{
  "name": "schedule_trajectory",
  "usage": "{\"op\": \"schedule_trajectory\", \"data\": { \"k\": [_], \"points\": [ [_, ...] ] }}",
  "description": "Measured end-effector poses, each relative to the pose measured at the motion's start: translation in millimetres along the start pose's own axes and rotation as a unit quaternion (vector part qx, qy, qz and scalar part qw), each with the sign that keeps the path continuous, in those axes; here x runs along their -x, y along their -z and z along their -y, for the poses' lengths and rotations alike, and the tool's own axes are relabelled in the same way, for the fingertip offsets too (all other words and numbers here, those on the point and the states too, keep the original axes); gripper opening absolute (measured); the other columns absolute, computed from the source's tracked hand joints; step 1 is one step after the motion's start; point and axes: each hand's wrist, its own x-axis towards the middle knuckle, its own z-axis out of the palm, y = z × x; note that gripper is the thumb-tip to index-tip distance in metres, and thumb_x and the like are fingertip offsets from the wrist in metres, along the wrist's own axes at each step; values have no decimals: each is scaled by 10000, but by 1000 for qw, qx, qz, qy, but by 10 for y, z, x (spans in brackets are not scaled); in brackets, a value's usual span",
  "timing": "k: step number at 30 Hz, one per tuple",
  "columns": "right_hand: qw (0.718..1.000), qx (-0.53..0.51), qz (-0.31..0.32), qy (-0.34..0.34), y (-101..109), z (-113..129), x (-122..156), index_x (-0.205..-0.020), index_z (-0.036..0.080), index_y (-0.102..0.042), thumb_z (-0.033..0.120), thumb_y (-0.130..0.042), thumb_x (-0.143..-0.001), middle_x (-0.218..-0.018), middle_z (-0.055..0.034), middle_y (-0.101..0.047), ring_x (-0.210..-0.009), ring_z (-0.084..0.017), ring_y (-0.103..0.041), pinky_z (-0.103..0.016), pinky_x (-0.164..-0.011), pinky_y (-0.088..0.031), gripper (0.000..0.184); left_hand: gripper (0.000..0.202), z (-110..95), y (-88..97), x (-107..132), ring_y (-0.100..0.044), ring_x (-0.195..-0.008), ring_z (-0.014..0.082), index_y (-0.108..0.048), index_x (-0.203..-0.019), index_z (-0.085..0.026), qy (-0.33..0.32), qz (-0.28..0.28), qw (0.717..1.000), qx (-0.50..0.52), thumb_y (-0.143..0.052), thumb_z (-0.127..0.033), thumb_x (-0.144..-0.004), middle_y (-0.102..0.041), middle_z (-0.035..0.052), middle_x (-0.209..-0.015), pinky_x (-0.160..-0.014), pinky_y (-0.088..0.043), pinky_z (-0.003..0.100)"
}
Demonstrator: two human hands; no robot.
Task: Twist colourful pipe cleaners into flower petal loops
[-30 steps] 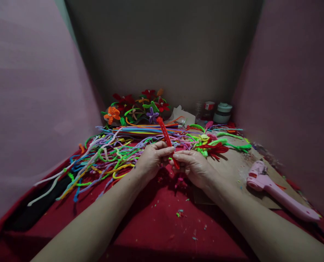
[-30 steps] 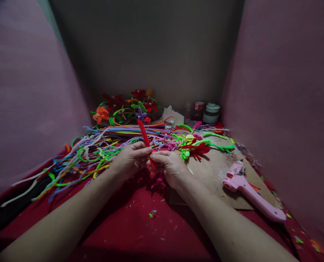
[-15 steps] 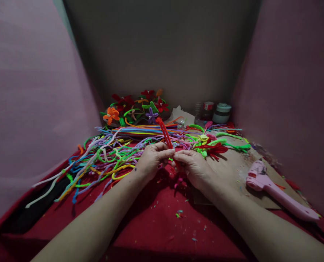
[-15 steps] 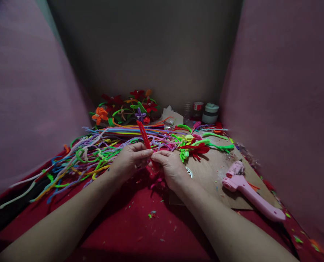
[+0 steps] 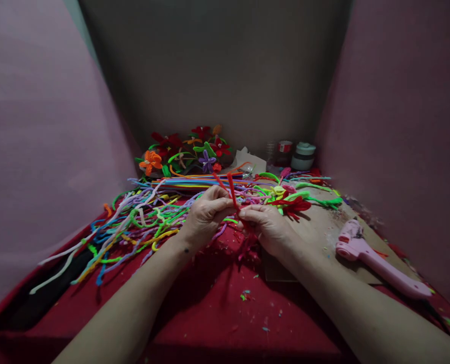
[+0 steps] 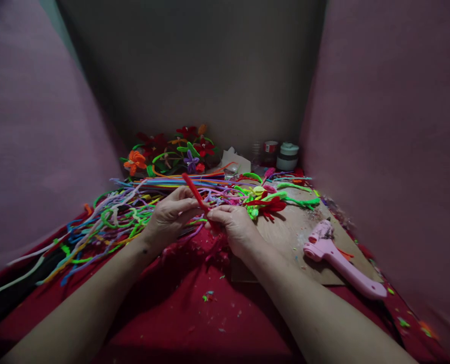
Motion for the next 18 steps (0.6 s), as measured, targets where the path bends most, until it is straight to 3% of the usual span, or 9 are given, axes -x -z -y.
{"op": "schedule_trajectory", "data": {
  "k": [6,10,12,15,16,18],
  "points": [
    [997,55,55,-13,23,36,10,-524,131,-593,199,-645,-569,-447,-1,-576,-391,-75,-422,-224,-435,-297,97,192,-52,145,-27,-419,-781,171,-655,-739,-214,-143,70,962,-224,-487,-235,-831,-555,46,-770,-748,-332,296],
    [986,155,49,29,33,30,2,-506,142,-583,200,-625,-598,-451,19,-544,-424,-77,-409,-228,-465,-299,116,188,-103,128,1,-434,-742,181,-606,-703,-185,-125,120,951,-256,-461,-202,-822,-569,62,-740,-731,-319,318],
    [963,250,36,91,30,8,17,-514,153,-587,201,-603,-639,-469,24,-528,-457,-85,-412,-231,-488,-302,135,150,-132,110,18,-444,-694,174,-593,-672,-179,-62,124,967,-212,-496,-201,-785,-561,59,-698,-685,-323,304],
    [884,405,18,232,10,-23,81,-567,172,-606,191,-558,-719,-535,5,-546,-530,-114,-454,-251,-547,-325,160,134,-166,100,23,-409,-537,128,-572,-611,-173,147,123,981,-32,-559,-244,-724,-511,20,-575,-538,-297,257],
    [855,438,13,278,1,-28,109,-595,178,-615,184,-543,-740,-569,-7,-563,-560,-125,-472,-259,-576,-338,162,156,-168,100,20,-367,-474,105,-550,-572,-170,229,121,964,56,-578,-256,-700,-471,0,-518,-486,-264,244],
    [817,460,4,347,-16,-28,157,-642,190,-627,176,-528,-763,-630,-28,-589,-617,-144,-502,-275,-631,-358,157,223,-155,95,11,-290,-393,72,-483,-488,-166,357,117,895,242,-610,-260,-645,-386,-30,-431,-423,-207,230]
  ]
}}
